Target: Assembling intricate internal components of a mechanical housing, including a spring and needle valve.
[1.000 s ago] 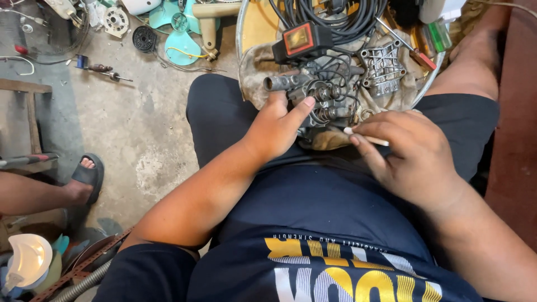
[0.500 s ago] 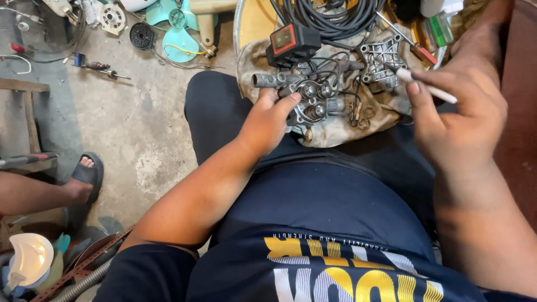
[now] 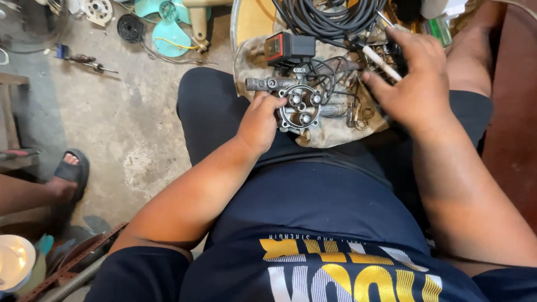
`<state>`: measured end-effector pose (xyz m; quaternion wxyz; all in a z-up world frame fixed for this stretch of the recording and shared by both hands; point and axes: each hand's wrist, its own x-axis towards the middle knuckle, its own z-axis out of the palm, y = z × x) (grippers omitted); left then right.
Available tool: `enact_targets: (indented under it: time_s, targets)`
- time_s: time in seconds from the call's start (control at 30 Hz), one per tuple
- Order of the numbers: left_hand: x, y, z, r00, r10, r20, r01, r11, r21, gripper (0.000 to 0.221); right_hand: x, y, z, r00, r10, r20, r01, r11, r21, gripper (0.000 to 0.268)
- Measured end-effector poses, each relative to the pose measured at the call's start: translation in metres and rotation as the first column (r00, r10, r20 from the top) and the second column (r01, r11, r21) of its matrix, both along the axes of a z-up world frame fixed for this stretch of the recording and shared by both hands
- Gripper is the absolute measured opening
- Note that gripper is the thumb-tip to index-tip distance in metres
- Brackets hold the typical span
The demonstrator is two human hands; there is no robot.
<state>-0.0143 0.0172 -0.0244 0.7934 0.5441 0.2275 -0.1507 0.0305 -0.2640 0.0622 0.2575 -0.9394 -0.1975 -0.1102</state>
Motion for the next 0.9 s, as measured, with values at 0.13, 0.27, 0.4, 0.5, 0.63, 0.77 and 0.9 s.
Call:
enact_targets:
  time_s: [0.13,0.27,0.4,0.5,0.63,0.77,0.9]
  targets:
    - [0.001,0.000,-0.006,1.000,0.008,0.012,-0.008,1.000,0.007,0.017,-0.002,0.007,0.008,0.994,0.036,-0.107,-0.044,0.996,-0.073,0.085]
    - [0.003,0.000,-0.023,0.990,0.139,-0.019,-0.140,0.955,-0.260,0.012,-0.001,-0.003,0.015,0.981,0.076,-0.179,-0.100,0.986,-0.133,0.096]
    - [0.008,0.004,-0.010,0.971,0.182,-0.154,-0.234,0.852,-0.468,0.029,-0.002,-0.010,0.027,0.961,0.064,-0.269,-0.093,0.991,-0.096,0.093]
    - [0.006,0.002,-0.015,0.974,0.196,-0.115,-0.227,0.853,-0.469,0.026,-0.020,-0.012,0.022,0.999,0.003,-0.045,-0.010,0.989,-0.150,0.045]
    - [0.010,-0.001,-0.007,0.990,0.123,0.064,-0.121,0.992,-0.038,0.022,-0.041,-0.006,0.017,0.968,0.013,-0.251,-0.058,0.984,-0.170,0.024]
    - [0.024,0.005,-0.011,0.961,-0.179,0.212,0.098,0.933,0.347,0.025,-0.055,-0.002,0.005,0.993,0.040,-0.111,-0.086,0.891,-0.445,0.033]
    - [0.037,0.006,-0.021,0.931,-0.269,0.245,0.155,0.903,0.400,0.026,-0.056,0.003,0.009,0.986,-0.008,-0.167,-0.053,0.931,-0.362,0.028]
